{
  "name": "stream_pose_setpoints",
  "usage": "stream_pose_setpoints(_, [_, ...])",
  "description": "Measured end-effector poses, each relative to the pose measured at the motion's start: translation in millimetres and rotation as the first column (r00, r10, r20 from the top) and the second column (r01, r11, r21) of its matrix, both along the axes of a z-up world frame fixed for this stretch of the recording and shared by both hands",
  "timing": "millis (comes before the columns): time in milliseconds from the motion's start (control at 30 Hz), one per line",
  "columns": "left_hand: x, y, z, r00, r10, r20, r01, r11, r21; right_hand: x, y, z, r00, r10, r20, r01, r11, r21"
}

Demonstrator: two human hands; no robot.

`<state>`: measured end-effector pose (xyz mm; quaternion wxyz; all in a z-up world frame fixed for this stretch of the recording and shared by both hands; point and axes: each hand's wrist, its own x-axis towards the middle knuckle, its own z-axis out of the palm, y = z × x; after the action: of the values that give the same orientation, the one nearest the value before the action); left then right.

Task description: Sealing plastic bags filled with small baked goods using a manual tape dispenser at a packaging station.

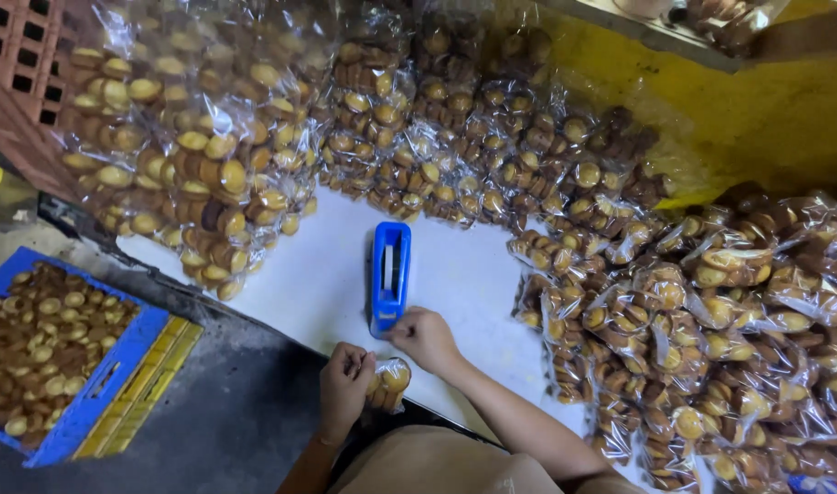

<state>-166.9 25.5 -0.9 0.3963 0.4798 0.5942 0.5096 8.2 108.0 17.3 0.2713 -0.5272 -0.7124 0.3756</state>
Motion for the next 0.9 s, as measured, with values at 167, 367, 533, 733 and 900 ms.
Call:
stream_pose_setpoints(167, [-8,39,23,0.997,-0.047,-0.053,0.049,0.998,0.036,14,-13,26,0.966,-0.063,-0.251,0.082,0.995,0.066])
stream_pose_setpoints(367, [11,75,54,0.921,-0.231,-0.314,0.324,0.902,0.284,10,-22,65,0.930,-0.169,-0.326,0.229,0.961,0.156])
stream_pose_setpoints(533, [47,121,87,0.730,-0.144,-0.668,0.683,0.170,0.710,21,-22,68,0.750,-0.454,-0.481,0.513,0.859,-0.012])
stream_pose_setpoints(733, [88,262,73,0.540,-0.839,-0.067,0.782,0.530,-0.328,40,-31,65,0.469,-0.609,-0.640,0.508,0.779,-0.368])
stream_pose_setpoints(900, [57,458,20,0.268,-0.362,-0.893,0.249,0.921,-0.299,86,-68,70,0.511,-0.638,-0.576,0.306,0.761,-0.572])
